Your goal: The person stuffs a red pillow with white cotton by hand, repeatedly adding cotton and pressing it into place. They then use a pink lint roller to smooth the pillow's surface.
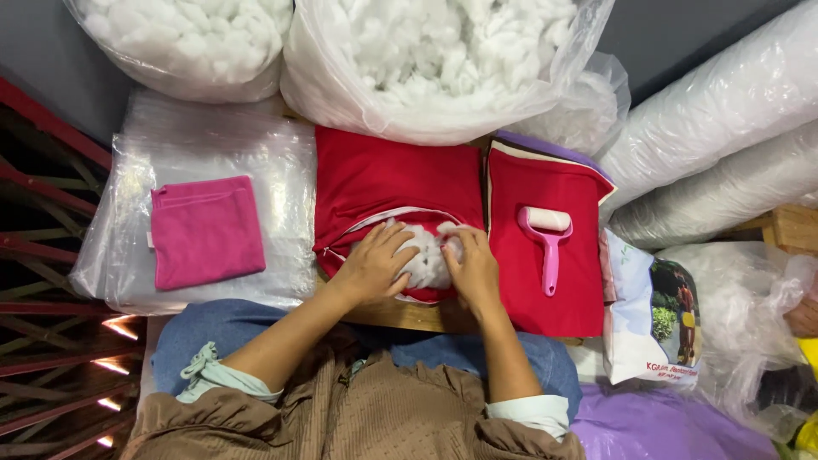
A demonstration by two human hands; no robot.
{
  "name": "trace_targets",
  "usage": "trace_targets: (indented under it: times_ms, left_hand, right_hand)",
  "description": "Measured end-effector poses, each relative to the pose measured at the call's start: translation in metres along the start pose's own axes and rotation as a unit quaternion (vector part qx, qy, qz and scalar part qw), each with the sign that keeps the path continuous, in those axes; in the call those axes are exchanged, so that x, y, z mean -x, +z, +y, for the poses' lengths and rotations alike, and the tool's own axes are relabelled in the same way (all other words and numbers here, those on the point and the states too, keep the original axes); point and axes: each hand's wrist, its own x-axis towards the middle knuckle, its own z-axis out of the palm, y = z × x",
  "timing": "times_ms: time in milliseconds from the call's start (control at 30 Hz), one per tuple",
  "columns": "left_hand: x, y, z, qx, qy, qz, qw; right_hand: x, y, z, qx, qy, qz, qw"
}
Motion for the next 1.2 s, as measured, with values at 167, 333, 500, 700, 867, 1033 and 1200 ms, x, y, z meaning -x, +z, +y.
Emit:
trace_targets:
  times_ms: [167, 333, 500, 700, 867, 1033, 1200]
  left_hand:
    - [0.004, 0.024, 0.000, -0.087, -0.038, 0.045, 0.994]
    - [0.026, 0.074, -0.019, -0.157, -0.002, 0.020, 0.987]
    - [0.021, 0.045, -0.022, -0.155, 0.024, 0.026, 0.987]
    - [0.018, 0.014, -0.011, -0.046, -0.046, 0.064, 0.996]
    - [0.029, 0.026, -0.010, -0.181, -0.079, -0.052, 0.979]
    - [0.045, 0.066, -0.041, -0.209, -0.072, -0.025, 0.975]
    - [0.033, 0.035, -0.022, -0.194, -0.081, -0.014, 0.978]
  right_hand:
    - [0.010, -0.019, -0.019, 0.003, -0.121, -0.116, 0.986]
    - [-0.008, 0.075, 0.019, 0.168, -0.183, -0.138, 0.959]
    - [-0.010, 0.076, 0.031, 0.120, -0.131, -0.004, 0.984]
    - [0.002, 0.037, 0.007, -0.037, -0.098, 0.111, 0.988]
    - [0.013, 0.060, -0.018, 0.133, -0.206, -0.041, 0.969]
    - [0.000, 0.110, 0.024, 0.207, -0.243, -0.003, 0.948]
    - [0.000, 0.051, 0.015, 0.114, -0.239, -0.069, 0.962]
